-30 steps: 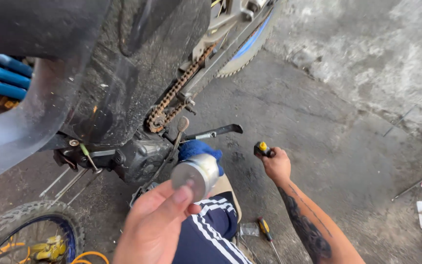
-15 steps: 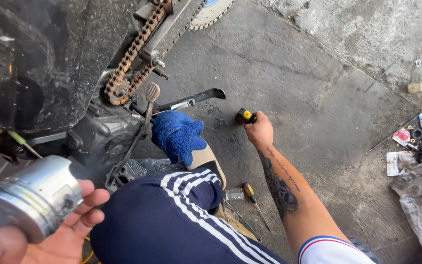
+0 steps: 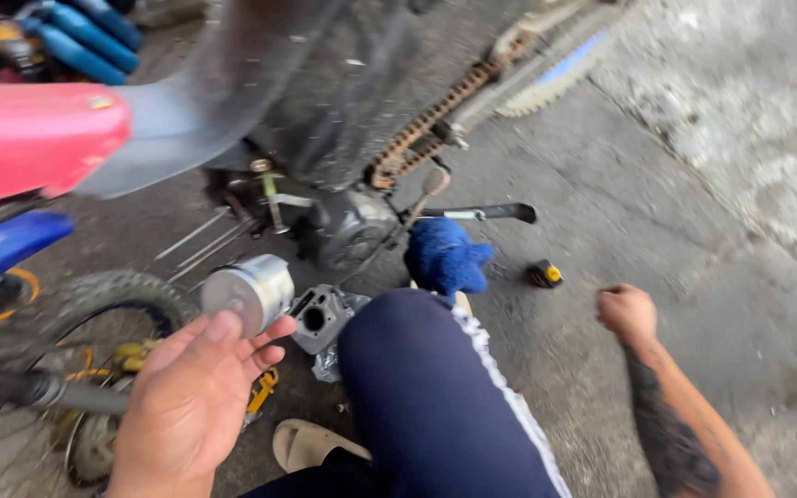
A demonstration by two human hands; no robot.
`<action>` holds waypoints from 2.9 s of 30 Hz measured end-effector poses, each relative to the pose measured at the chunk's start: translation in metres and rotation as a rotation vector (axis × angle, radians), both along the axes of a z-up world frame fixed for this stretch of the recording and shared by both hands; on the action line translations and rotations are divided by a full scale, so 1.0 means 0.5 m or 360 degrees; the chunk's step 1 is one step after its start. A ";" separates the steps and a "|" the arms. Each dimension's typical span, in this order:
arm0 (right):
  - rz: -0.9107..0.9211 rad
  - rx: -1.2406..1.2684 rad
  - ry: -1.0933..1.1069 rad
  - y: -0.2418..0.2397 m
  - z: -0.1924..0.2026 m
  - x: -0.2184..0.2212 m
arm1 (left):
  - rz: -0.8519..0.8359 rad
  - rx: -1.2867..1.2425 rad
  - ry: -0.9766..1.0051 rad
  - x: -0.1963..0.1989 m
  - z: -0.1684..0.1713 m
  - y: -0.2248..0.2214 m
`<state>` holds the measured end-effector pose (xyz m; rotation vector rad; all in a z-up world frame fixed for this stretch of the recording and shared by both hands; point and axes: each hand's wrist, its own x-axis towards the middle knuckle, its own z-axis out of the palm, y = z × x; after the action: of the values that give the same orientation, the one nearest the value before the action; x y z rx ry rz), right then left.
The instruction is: The person sits on the ground next to a motorcycle and fits piston rings onto a piston, using a screwdriver to work the rings into the grooves. They then pour oil from a small bottle onto the piston, spread it by hand, and move the piston toward the cylinder on the ground.
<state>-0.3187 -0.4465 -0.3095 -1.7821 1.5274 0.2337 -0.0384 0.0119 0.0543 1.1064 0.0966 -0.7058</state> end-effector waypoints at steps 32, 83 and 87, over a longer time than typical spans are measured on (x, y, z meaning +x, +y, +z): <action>0.2117 -0.1046 0.0783 0.293 0.456 0.461 | 0.0150 0.1097 -0.0513 -0.019 -0.092 0.209; 0.3061 0.0149 -0.1817 0.669 0.722 0.394 | 0.0053 0.1387 -0.1900 -0.071 -0.122 0.167; 0.3006 0.0172 -0.1833 0.666 0.715 0.391 | 0.0061 0.1361 -0.1931 -0.072 -0.116 0.169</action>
<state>-0.1232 -0.1133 0.0479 -2.0015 -1.1247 0.0840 -0.0744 0.0966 -0.0036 2.1805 -0.6724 0.1852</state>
